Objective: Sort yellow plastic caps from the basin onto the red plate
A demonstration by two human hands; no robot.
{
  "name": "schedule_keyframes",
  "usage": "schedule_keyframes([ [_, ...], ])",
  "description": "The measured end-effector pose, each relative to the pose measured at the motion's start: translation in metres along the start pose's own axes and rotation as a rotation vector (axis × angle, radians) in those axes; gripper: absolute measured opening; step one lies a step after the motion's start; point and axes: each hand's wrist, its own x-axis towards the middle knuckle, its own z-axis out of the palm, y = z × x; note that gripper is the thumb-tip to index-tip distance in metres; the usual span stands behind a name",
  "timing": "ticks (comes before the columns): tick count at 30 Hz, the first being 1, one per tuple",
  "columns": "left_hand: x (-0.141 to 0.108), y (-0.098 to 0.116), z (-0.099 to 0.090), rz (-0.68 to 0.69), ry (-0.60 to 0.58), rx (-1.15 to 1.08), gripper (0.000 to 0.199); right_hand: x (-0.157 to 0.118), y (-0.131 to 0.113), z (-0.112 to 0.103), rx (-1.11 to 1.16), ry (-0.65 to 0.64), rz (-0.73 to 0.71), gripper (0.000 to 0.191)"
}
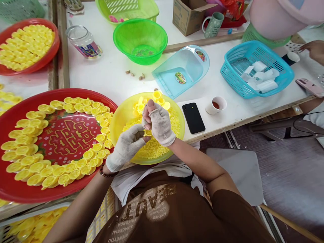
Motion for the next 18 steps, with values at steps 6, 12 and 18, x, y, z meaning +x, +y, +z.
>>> schedule_keyframes([
  [6,-0.004,0.003,-0.005,0.099,0.071,0.186,0.018,-0.003,-0.006,-0.004,0.025,-0.024,0.065,0.057],
  [12,-0.004,0.0,-0.014,0.184,0.102,0.24,0.019,-0.01,-0.009,-0.009,0.023,0.01,0.073,0.055],
  [18,-0.004,0.001,-0.004,0.165,0.063,0.25,0.008,-0.008,-0.001,-0.001,0.014,-0.015,0.026,0.055],
])
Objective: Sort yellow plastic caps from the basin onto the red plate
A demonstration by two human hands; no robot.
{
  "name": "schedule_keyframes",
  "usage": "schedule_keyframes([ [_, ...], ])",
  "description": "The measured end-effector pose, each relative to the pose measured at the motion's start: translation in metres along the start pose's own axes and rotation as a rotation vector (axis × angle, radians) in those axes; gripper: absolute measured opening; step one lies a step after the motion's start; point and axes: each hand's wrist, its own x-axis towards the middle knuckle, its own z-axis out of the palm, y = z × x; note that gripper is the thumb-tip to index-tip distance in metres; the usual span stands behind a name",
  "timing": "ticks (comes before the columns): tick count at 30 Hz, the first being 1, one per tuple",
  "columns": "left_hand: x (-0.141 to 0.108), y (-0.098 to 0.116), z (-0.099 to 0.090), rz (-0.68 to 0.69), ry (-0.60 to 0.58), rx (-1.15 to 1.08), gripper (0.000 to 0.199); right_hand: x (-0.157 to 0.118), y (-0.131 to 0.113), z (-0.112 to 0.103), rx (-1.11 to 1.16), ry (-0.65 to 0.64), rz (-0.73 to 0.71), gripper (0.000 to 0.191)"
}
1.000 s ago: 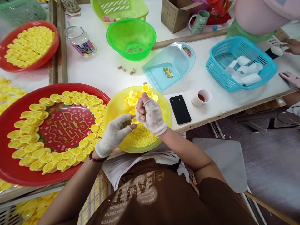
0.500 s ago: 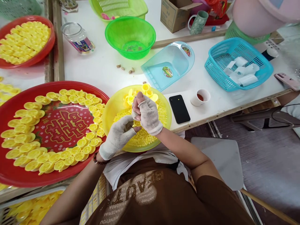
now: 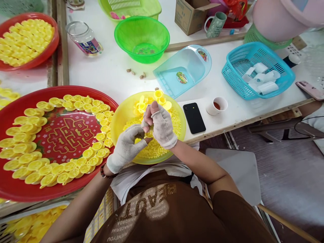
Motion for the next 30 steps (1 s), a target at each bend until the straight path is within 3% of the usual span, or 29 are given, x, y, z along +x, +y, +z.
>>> schedule_keyframes([
  [9,-0.004,-0.002,-0.008,0.001,0.05,0.066,0.024,0.003,-0.007,-0.013,-0.045,0.047,0.094,0.054],
  [12,-0.006,-0.004,-0.012,0.054,0.123,0.166,0.024,-0.003,-0.003,-0.023,-0.26,-0.056,0.037,0.046],
  [15,-0.008,-0.004,-0.011,0.113,0.205,0.248,0.024,-0.009,0.004,-0.03,-0.628,-0.21,0.004,0.033],
  [18,-0.008,-0.003,-0.007,0.125,0.238,0.249,0.02,-0.01,0.01,-0.033,-0.848,-0.296,-0.035,0.037],
  [21,-0.007,-0.004,-0.006,0.073,0.203,0.174,0.014,-0.01,0.012,-0.037,-0.791,-0.357,-0.002,0.026],
  [26,-0.007,-0.008,-0.007,-0.02,0.152,0.028,0.019,-0.011,0.005,-0.047,-0.463,-0.335,0.272,0.024],
  [28,-0.008,-0.009,-0.006,-0.044,0.167,-0.007,0.026,-0.011,0.004,-0.046,-0.437,-0.317,0.276,0.023],
  [30,-0.01,-0.009,-0.005,-0.063,0.169,-0.016,0.031,-0.011,0.005,-0.044,-0.529,-0.297,0.181,0.022],
])
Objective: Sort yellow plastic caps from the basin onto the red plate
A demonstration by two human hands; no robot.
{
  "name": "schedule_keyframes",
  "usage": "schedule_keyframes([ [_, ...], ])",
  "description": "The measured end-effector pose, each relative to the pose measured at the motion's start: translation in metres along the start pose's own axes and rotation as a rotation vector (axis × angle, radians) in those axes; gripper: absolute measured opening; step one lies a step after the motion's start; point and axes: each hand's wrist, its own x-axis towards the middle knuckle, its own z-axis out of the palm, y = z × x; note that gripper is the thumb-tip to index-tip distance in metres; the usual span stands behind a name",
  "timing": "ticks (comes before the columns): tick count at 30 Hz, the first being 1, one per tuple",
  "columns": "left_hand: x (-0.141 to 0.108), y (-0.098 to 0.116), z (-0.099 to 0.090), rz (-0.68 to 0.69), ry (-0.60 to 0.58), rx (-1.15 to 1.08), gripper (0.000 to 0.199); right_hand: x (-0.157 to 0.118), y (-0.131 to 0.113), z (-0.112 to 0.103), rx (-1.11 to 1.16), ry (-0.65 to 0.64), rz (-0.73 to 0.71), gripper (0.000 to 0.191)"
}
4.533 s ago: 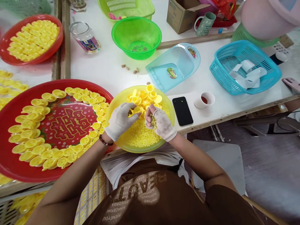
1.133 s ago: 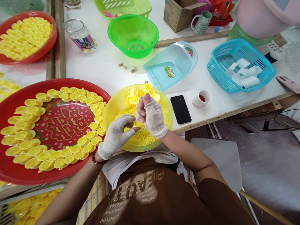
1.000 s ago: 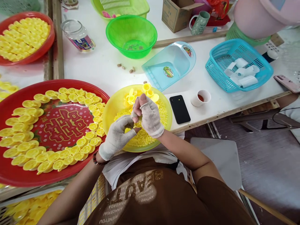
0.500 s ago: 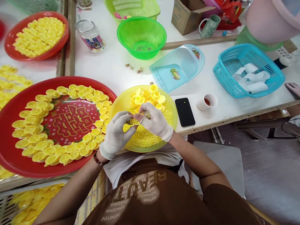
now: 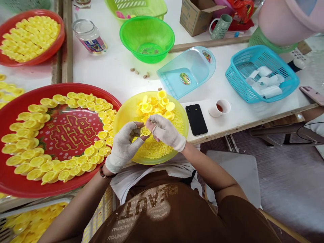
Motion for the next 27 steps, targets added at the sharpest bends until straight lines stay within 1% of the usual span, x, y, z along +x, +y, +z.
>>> schedule_keyframes([
  [2,-0.002,0.001,0.001,0.002,-0.004,0.04,0.036,0.002,0.001,0.004,-0.114,0.037,-0.066,0.021],
  [3,-0.002,0.001,0.001,0.009,-0.01,0.067,0.039,0.002,0.002,0.005,-0.131,0.04,-0.075,0.02],
  [6,-0.004,0.004,-0.001,0.05,-0.033,0.123,0.047,0.002,0.004,0.007,-0.029,0.007,-0.012,0.019],
  [8,-0.004,0.006,-0.006,0.086,-0.034,0.143,0.043,0.0,0.005,0.006,0.011,-0.002,0.012,0.019],
  [10,-0.004,0.006,-0.018,0.111,0.001,0.191,0.032,-0.003,0.005,0.002,-0.096,-0.002,-0.021,0.019],
  [12,-0.003,0.0,-0.039,0.083,0.09,0.275,0.025,-0.007,0.005,-0.003,-0.359,-0.022,-0.125,0.016],
  [14,-0.002,-0.016,-0.069,0.006,0.237,0.4,0.024,-0.01,0.005,-0.007,-0.679,-0.088,-0.265,0.014],
  [16,0.0,-0.043,-0.105,-0.092,0.398,0.548,0.026,-0.014,0.006,-0.009,-0.893,-0.147,-0.37,0.015],
  [18,0.004,-0.077,-0.143,-0.189,0.519,0.684,0.028,-0.017,0.007,-0.009,-0.981,-0.157,-0.429,0.017],
  [19,0.008,-0.095,-0.159,-0.256,0.559,0.703,0.029,-0.019,0.007,-0.008,-0.996,-0.15,-0.448,0.017],
  [20,0.013,-0.112,-0.173,-0.337,0.539,0.682,0.03,-0.02,0.007,-0.008,-1.004,-0.14,-0.463,0.017],
  [21,0.019,-0.128,-0.185,-0.41,0.567,0.662,0.03,-0.021,0.007,-0.007,-1.008,-0.134,-0.473,0.017],
  [22,0.026,-0.142,-0.194,-0.466,0.579,0.638,0.028,-0.021,0.007,-0.006,-1.013,-0.135,-0.479,0.017],
  [24,0.039,-0.163,-0.206,-0.525,0.575,0.59,0.022,-0.023,0.006,-0.005,-1.028,-0.156,-0.474,0.018],
  [25,0.044,-0.17,-0.209,-0.534,0.566,0.57,0.019,-0.023,0.005,-0.004,-1.041,-0.178,-0.462,0.018],
  [27,0.051,-0.175,-0.211,-0.514,0.548,0.556,0.02,-0.025,0.004,-0.003,-1.082,-0.24,-0.427,0.019],
])
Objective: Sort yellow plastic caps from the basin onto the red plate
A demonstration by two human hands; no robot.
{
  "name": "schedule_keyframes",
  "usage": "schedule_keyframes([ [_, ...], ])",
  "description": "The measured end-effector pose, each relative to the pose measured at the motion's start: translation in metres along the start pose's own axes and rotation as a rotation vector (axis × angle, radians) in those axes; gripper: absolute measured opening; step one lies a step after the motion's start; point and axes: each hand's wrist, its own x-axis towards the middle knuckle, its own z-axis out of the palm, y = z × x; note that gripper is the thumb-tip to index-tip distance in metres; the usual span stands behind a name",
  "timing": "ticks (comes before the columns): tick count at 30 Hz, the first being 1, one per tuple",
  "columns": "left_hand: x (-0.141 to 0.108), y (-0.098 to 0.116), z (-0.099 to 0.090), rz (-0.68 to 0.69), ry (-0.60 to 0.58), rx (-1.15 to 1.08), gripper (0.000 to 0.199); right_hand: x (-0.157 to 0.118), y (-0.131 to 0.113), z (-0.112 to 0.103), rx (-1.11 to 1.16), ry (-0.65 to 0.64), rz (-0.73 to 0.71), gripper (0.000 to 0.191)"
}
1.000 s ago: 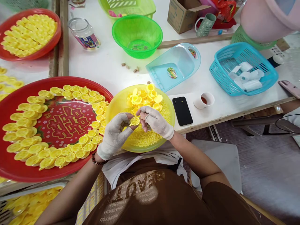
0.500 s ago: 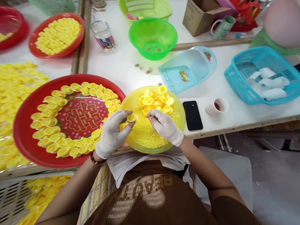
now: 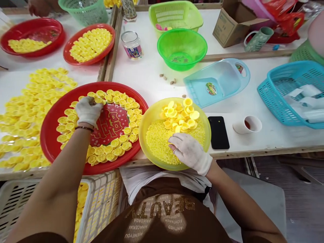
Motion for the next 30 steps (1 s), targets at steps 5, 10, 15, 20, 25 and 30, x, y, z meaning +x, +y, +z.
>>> schedule_keyframes([
  [5,-0.029,0.034,-0.004,0.178,0.03,0.006,0.044,0.0,-0.008,0.004,-0.154,-0.223,-0.081,0.021],
  [10,-0.099,0.124,0.001,0.574,-0.04,-0.09,0.019,0.006,-0.008,0.017,-0.185,-0.326,-0.134,0.037],
  [15,-0.144,0.197,0.037,0.676,-0.375,-0.169,0.021,0.009,-0.003,0.022,0.032,-0.29,0.003,0.043],
  [20,-0.142,0.217,0.063,0.603,-0.476,-0.063,0.03,0.017,0.004,0.011,0.963,0.094,0.378,0.049],
  [25,-0.161,0.207,0.04,0.601,-0.45,-0.279,0.023,0.026,0.016,-0.005,1.75,0.353,0.687,0.05],
  [30,-0.201,0.195,0.025,0.596,-0.665,-0.281,0.017,0.042,0.006,-0.013,1.73,0.504,0.588,0.051],
])
